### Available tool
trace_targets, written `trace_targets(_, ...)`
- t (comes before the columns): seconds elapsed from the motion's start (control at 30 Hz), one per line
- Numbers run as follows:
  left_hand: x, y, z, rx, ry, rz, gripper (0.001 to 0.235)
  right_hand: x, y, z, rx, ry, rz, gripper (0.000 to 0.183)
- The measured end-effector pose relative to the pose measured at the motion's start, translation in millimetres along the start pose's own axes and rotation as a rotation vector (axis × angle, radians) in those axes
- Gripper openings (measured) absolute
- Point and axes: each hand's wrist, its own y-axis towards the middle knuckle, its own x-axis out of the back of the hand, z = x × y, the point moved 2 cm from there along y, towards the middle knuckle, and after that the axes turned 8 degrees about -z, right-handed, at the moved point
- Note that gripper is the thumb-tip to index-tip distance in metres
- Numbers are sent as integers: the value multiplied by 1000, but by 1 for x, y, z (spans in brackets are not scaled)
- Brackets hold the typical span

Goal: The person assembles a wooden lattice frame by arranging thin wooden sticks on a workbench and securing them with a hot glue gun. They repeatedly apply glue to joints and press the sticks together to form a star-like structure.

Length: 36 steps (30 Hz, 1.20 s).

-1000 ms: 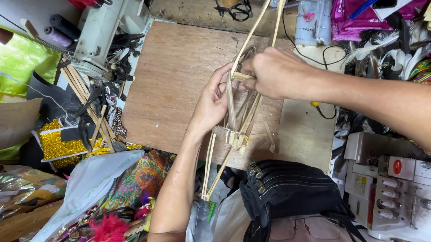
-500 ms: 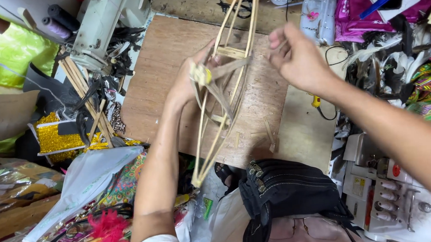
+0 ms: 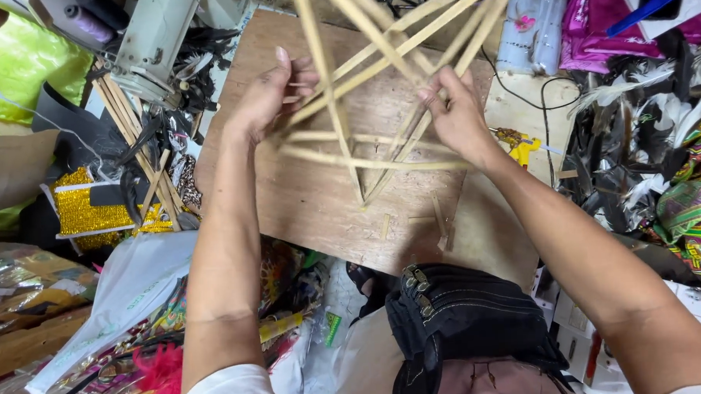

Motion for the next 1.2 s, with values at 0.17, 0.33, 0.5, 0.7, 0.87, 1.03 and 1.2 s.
trace_targets(0.17, -49, 23, 81, -279, 278, -115, 59, -15, 16, -51, -32, 246, -132, 20)
trace_targets(0.33, -87, 28, 154, -339, 680, -341, 65, -25, 25, -104, -166, 341, -169, 17)
trace_targets(0.5, -94, 43, 218, -122, 844, -366, 38, -49, 19, -145, -373, 389, -103, 11)
trace_targets(0.7, -57, 45, 231, -241, 980, -536, 41, -32, -24, -164, 37, 27, -49, 29)
trace_targets(0.87, -19, 80, 287, -317, 1068, -518, 38, 51, -67, -271, -172, -454, -308, 33)
trace_targets(1.03, -38, 60, 230, -363, 1047, -613, 26, 82, -71, -288, -529, -560, -119, 58)
trace_targets(1.2, -117, 40, 189, -561, 481, -540, 30, 82, -48, -261, -823, -432, -176, 42)
